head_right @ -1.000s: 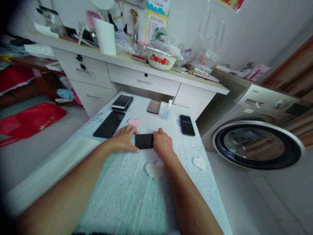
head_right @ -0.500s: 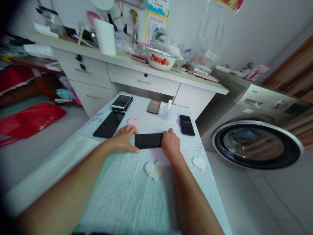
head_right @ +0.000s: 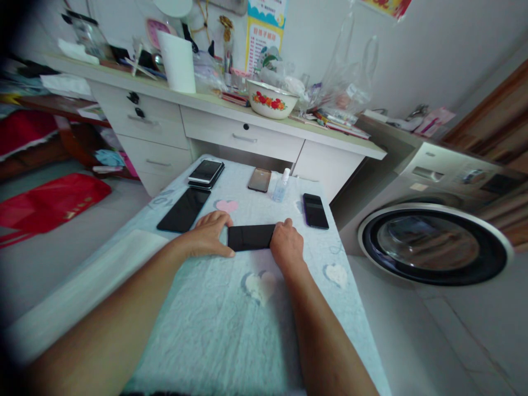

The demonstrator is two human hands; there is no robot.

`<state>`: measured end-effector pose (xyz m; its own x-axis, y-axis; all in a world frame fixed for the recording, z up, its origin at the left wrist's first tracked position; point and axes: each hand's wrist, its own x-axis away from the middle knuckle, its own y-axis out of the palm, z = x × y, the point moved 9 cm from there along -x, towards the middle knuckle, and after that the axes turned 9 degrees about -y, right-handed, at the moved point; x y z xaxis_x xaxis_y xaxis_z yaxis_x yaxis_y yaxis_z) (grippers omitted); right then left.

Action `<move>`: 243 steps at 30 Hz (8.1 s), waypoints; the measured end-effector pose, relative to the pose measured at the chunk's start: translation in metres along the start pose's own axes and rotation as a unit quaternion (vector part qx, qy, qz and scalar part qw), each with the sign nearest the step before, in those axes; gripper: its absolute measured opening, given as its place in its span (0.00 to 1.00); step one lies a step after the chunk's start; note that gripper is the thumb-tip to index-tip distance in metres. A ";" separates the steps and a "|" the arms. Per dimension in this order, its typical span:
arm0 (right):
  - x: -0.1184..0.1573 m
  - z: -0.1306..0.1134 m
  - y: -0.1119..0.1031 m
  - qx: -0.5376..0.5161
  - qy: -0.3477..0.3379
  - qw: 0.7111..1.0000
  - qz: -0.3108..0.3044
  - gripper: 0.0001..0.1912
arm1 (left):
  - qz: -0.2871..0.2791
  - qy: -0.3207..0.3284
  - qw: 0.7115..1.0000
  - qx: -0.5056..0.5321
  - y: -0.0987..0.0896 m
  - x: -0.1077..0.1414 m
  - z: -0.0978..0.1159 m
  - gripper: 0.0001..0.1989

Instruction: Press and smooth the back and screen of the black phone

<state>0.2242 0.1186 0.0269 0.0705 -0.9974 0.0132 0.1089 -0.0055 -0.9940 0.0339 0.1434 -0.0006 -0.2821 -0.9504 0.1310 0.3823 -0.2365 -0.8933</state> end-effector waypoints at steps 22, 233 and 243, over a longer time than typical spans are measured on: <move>0.010 -0.051 -0.005 -0.023 -0.142 0.990 0.004 0.15 | -0.001 -0.005 1.000 -0.006 0.001 -0.001 0.001 0.33; 0.033 -0.071 -0.003 -0.104 -0.214 0.971 0.029 0.18 | 0.003 -0.011 1.000 -0.002 0.001 -0.001 0.000 0.34; 0.031 -0.073 -0.005 -0.122 -0.189 0.974 0.007 0.19 | 0.010 -0.004 1.000 -0.003 0.004 -0.003 -0.003 0.35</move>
<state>0.1537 0.0828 0.0246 0.4352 -0.9003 -0.0080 -0.1305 -0.0543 -0.9900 0.0339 0.1458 -0.0054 -0.2669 -0.9566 0.1173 0.3827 -0.2169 -0.8981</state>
